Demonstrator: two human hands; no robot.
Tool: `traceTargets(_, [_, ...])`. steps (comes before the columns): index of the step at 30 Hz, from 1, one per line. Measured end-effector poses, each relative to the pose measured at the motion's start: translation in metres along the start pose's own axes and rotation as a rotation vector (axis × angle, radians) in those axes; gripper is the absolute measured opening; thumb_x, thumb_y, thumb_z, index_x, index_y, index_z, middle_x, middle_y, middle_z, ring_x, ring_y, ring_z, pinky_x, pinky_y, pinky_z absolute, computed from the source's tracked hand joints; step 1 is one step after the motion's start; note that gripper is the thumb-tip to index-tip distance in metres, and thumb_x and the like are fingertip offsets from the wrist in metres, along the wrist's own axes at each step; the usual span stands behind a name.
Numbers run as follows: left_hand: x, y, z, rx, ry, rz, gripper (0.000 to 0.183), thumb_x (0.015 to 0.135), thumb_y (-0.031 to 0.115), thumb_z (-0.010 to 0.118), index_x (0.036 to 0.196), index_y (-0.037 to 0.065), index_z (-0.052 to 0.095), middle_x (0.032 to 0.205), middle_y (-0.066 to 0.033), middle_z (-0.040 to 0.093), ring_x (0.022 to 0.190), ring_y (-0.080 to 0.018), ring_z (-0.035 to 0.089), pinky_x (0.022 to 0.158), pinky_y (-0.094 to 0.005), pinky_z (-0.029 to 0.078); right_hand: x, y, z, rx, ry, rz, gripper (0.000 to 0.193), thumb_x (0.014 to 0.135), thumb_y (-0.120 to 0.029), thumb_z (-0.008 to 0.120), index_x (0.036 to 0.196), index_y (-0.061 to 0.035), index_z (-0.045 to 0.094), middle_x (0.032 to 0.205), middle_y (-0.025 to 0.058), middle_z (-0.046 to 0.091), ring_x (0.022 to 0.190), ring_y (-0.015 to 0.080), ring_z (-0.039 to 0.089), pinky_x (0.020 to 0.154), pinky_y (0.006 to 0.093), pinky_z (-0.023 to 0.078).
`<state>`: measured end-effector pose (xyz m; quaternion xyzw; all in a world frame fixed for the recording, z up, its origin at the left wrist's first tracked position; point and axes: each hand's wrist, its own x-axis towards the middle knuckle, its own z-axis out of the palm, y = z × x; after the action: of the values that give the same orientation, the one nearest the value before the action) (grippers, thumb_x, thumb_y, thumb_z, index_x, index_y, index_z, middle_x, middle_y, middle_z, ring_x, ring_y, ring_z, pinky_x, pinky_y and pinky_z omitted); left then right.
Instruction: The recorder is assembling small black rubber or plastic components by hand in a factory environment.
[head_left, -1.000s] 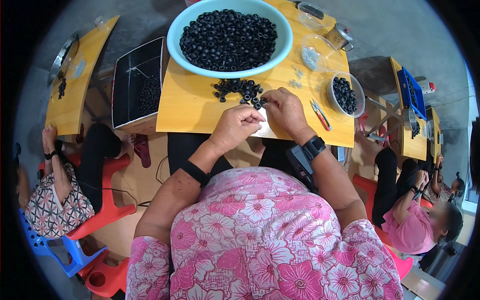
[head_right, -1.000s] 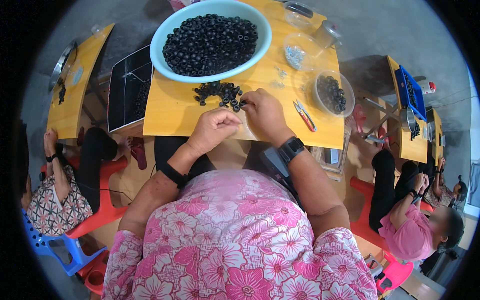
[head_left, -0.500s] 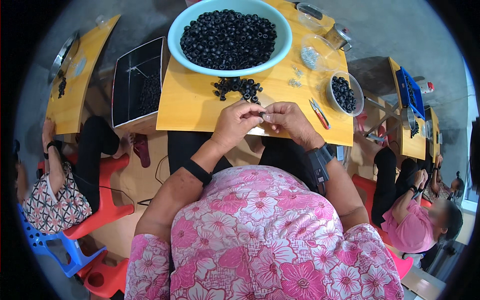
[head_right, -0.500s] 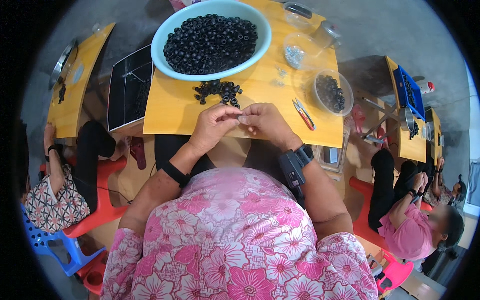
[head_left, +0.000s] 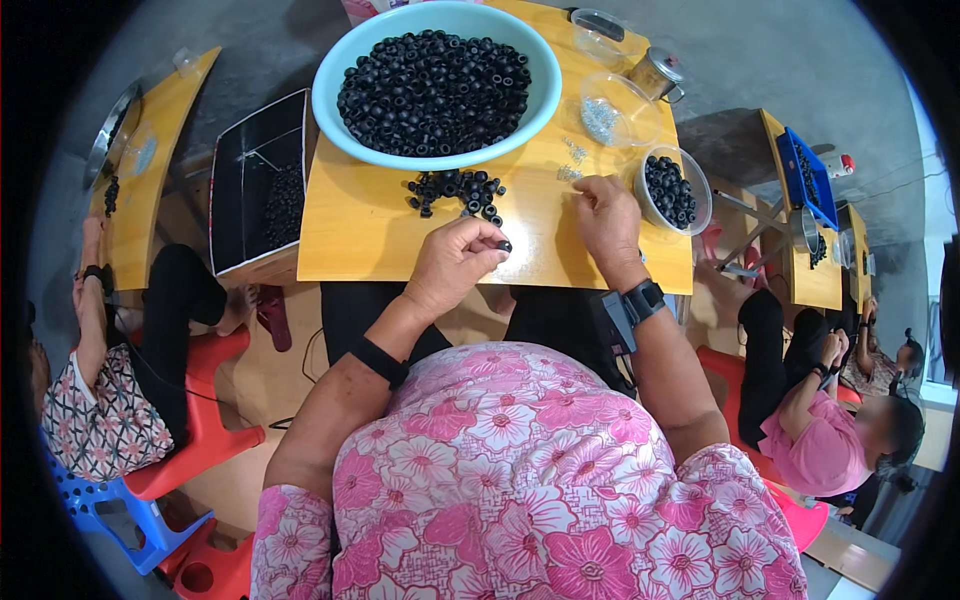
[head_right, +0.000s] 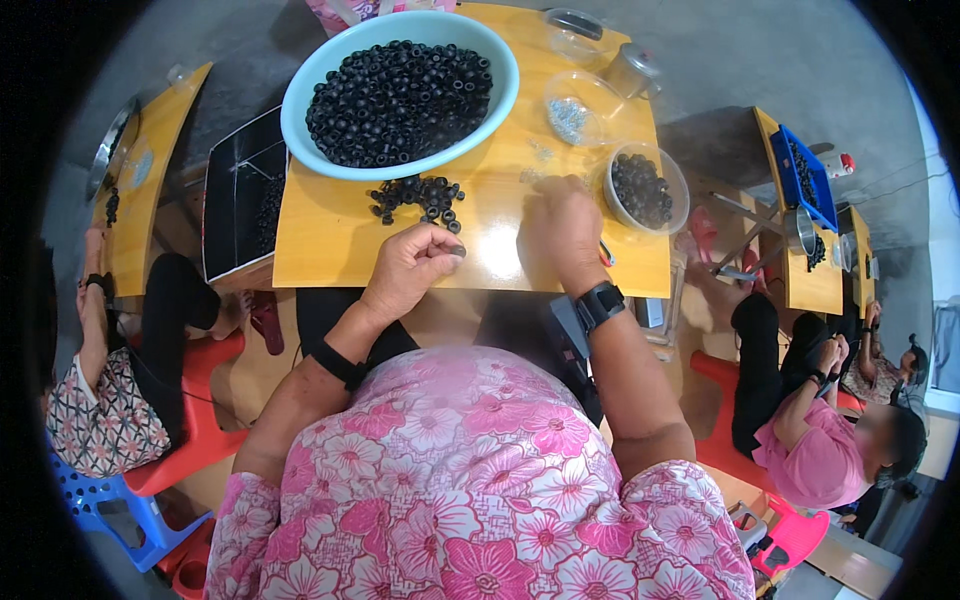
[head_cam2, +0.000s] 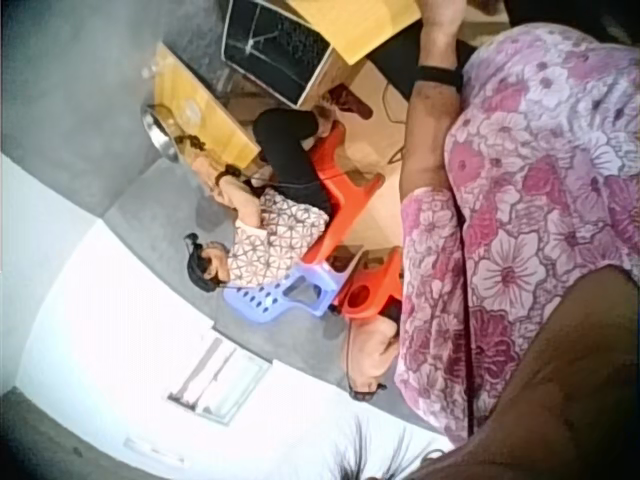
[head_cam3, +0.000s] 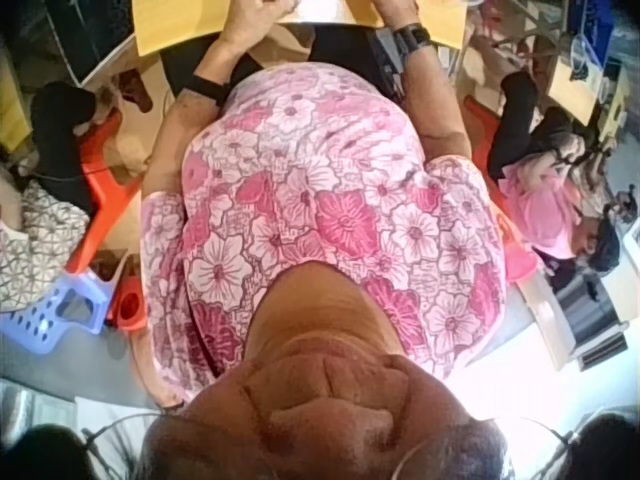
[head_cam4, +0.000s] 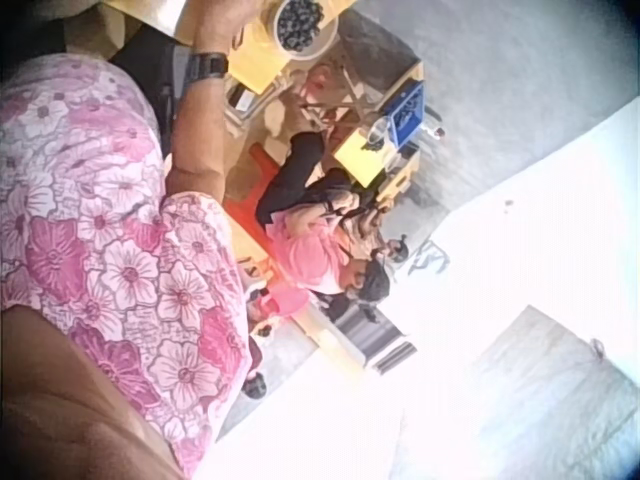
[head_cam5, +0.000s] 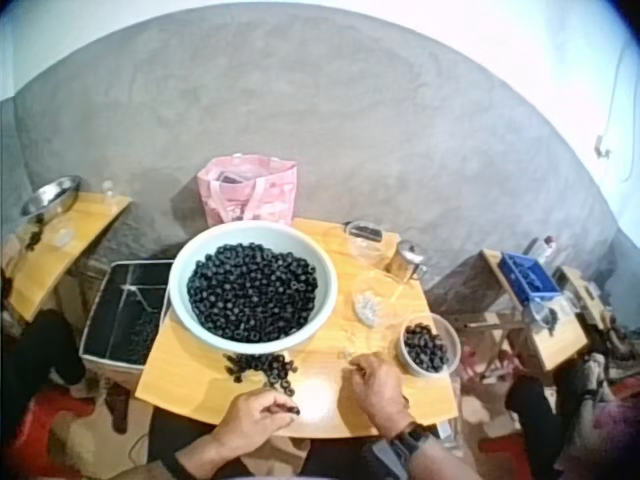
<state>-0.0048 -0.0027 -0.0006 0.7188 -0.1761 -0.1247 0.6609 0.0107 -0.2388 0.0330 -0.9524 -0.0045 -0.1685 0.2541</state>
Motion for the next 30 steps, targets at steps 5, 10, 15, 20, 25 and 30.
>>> traceTargets(5, [0.000,0.002,0.002,0.012,0.013,0.028,0.010,0.083,0.004,0.069,0.092,0.001,0.066,0.081,0.0012,0.062,0.071,-0.0048,0.055,0.066,-0.0205,0.047,0.010,0.016,-0.003,-0.157,0.084,0.034,0.016,0.082,-0.019,0.060,0.085,-0.0070,0.069,0.091,0.0149,0.063,0.081,0.0374,0.063,0.072,0.0449,0.051])
traceTargets(10, [0.000,0.005,0.001,0.039,0.019,0.012,0.009,0.082,0.004,0.070,0.090,0.001,0.067,0.080,0.0018,0.059,0.069,-0.0048,0.052,0.065,-0.0204,0.046,0.016,0.018,-0.004,-0.203,0.046,0.017,0.018,0.083,-0.022,0.058,0.085,-0.0078,0.070,0.090,0.0144,0.062,0.080,0.0372,0.062,0.071,0.0451,0.050])
traceTargets(15, [0.000,0.005,0.002,0.043,0.026,0.019,0.009,0.082,0.005,0.070,0.090,0.001,0.067,0.080,0.0016,0.059,0.069,-0.0049,0.053,0.065,-0.0203,0.046,0.017,0.019,-0.002,-0.239,0.022,0.033,0.010,0.078,-0.013,0.067,0.084,-0.0077,0.073,0.085,0.0119,0.064,0.079,0.0314,0.063,0.070,0.0395,0.050])
traceTargets(20, [0.001,0.004,0.000,0.012,0.022,0.011,0.009,0.083,0.004,0.070,0.090,0.001,0.066,0.081,0.0011,0.061,0.071,-0.0049,0.055,0.066,-0.0205,0.047,0.013,0.029,0.001,-0.225,0.012,0.012,0.008,0.076,-0.012,0.069,0.080,-0.0057,0.072,0.081,0.0121,0.065,0.076,0.0302,0.064,0.068,0.0382,0.051])
traceTargets(25, [0.003,0.002,-0.002,-0.002,0.024,0.007,0.016,0.078,0.003,0.072,0.093,0.001,0.066,0.083,-0.0044,0.063,0.073,-0.0116,0.062,0.069,-0.0251,0.052,0.011,0.026,-0.006,-0.087,-0.050,0.166,0.017,0.080,-0.021,0.061,0.080,-0.0058,0.069,0.086,0.0183,0.065,0.082,0.0388,0.062,0.071,0.0447,0.050])
traceTargets(30, [0.004,0.007,-0.003,-0.002,0.014,-0.005,0.016,0.078,0.003,0.071,0.093,0.001,0.066,0.083,-0.0046,0.063,0.073,-0.0118,0.062,0.069,-0.0252,0.052,0.012,0.026,-0.006,-0.047,-0.006,0.021,0.010,0.076,-0.008,0.069,0.084,-0.0025,0.071,0.083,0.0137,0.066,0.075,0.0256,0.066,0.068,0.0341,0.052])
